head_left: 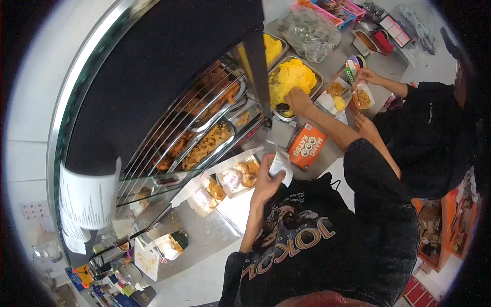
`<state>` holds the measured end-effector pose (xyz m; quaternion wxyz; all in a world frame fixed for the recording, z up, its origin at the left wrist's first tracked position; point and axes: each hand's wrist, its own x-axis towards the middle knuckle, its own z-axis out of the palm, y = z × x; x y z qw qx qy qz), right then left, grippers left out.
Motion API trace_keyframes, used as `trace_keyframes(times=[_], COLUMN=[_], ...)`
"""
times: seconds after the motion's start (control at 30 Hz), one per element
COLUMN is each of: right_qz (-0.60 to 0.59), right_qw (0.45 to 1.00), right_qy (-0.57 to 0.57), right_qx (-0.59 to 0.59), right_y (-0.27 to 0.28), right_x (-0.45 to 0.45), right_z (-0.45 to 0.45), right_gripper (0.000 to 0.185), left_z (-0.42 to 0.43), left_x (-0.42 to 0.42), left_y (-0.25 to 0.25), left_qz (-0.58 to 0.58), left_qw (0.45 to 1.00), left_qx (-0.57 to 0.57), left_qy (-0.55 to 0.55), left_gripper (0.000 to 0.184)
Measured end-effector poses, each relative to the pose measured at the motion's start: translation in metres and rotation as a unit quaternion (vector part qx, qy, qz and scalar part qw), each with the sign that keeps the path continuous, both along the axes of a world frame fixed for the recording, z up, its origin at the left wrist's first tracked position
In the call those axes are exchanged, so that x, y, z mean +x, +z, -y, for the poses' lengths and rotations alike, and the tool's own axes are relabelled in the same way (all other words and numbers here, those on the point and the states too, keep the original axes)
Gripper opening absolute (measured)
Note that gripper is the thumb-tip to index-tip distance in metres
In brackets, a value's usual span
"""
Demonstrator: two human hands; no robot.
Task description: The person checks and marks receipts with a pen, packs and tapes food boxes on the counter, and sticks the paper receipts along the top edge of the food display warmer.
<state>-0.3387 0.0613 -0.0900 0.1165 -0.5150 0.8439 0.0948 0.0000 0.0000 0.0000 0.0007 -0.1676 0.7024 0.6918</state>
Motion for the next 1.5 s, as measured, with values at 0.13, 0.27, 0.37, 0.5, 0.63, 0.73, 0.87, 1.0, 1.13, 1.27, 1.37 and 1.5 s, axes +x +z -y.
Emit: trace_keyframes(times=[0.13, 0.27, 0.37, 0.5, 0.63, 0.73, 0.87, 1.0, 1.13, 1.27, 1.37, 1.5], right_qz=[0.074, 0.069, 0.01, -0.1, -0.205, -0.195, -0.227, -0.255, -0.233, -0.151, -0.11, -0.095], right_qw=[0.987, 0.982, 0.977, 0.977, 0.961, 0.96, 0.962, 0.948, 0.95, 0.974, 0.987, 0.995], right_qy=[0.018, -0.112, -0.177, -0.149, -0.129, -0.144, -0.119, -0.138, -0.097, -0.086, -0.076, 0.001], right_qx=[-0.141, -0.136, -0.118, -0.114, -0.135, -0.14, -0.096, -0.133, -0.185, -0.145, -0.089, -0.01], right_y=[0.009, 0.067, 0.069, 0.048, 0.038, 0.03, 0.009, -0.028, -0.075, -0.067, -0.036, -0.038], right_x=[-0.067, -0.061, -0.094, -0.144, -0.157, -0.163, -0.169, -0.173, -0.172, -0.162, -0.134, -0.113], right_z=[-0.007, 0.007, 0.015, 0.014, 0.013, 0.007, 0.009, 0.017, 0.017, 0.016, 0.013, 0.013], right_gripper=[0.04, 0.047, 0.053, 0.038, 0.014, 0.012, 0.019, 0.026, 0.036, 0.043, 0.042, 0.04], left_z=[-0.01, 0.004, 0.012, 0.006, 0.003, -0.003, -0.011, -0.012, -0.009, -0.01, -0.01, -0.008], left_x=[-0.096, -0.119, -0.141, -0.169, -0.188, -0.192, -0.193, -0.191, -0.191, -0.191, -0.19, -0.188], left_y=[-0.013, -0.041, -0.072, -0.077, -0.089, -0.09, -0.079, -0.08, -0.086, -0.092, -0.094, -0.1], left_qz=[0.01, 0.1, 0.131, 0.1, 0.095, 0.094, 0.066, 0.048, 0.026, -0.001, -0.001, 0.025], left_qw=[0.995, 0.951, 0.864, 0.834, 0.833, 0.83, 0.837, 0.839, 0.818, 0.797, 0.8, 0.784], left_qx=[0.102, 0.284, 0.475, 0.531, 0.536, 0.54, 0.532, 0.529, 0.563, 0.594, 0.592, 0.61], left_qy=[0.02, 0.066, 0.102, 0.114, 0.098, 0.1, 0.113, 0.123, 0.113, 0.113, 0.099, 0.111], left_gripper=[0.08, 0.081, 0.088, 0.089, 0.087, 0.084, 0.082, 0.081, 0.083, 0.085, 0.084, 0.077])
